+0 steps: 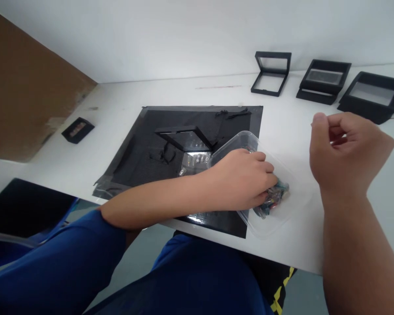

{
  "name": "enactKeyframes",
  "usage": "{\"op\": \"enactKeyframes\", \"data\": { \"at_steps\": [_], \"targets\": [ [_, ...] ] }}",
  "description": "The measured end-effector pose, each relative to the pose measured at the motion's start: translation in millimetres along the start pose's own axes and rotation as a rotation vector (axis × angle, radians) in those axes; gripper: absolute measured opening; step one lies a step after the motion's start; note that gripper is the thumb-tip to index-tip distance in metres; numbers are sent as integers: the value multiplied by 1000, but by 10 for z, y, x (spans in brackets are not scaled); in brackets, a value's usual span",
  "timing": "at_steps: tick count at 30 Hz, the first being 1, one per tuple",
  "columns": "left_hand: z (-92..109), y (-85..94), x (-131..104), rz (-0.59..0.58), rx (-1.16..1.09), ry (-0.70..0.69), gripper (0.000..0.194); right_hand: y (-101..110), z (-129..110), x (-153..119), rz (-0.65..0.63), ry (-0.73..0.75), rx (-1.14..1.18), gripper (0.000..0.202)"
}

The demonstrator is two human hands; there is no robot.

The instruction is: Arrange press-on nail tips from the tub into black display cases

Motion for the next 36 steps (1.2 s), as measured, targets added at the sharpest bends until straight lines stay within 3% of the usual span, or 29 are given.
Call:
{"op": "enactKeyframes", "data": {
  "at_steps": [5,9,13,23,30,36],
  "targets": [
    [-7,58,-53,25,-41,23,26,-1,192,62,29,-14,-96,17],
    [56,41,16,27,-91,-106,26,-8,321,83,37,-59,-37,19],
    [71,-11,119,28,-147,-177,17,-20,228,67,30,-12,-21,21],
    [86,-4,102,77,-184,-182,21,-83,251,55,18,-63,62,22],
    [-52,244,-80,235,-450,-231,13,-88,181,53,-11,-65,124,20],
    [30,228,-11,187,-278,-212,12,-89,129,49,-25,-25,107,17]
  ]
}}
Point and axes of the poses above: each hand's wrist, its own x-axis towards the middle knuckle, its own y-axis out of the back of the hand, z = x × y, the point moved 10 cm from there along x, towards the middle knuckle, and after that the axes turned 12 degrees about -z, right-handed, at the moved point
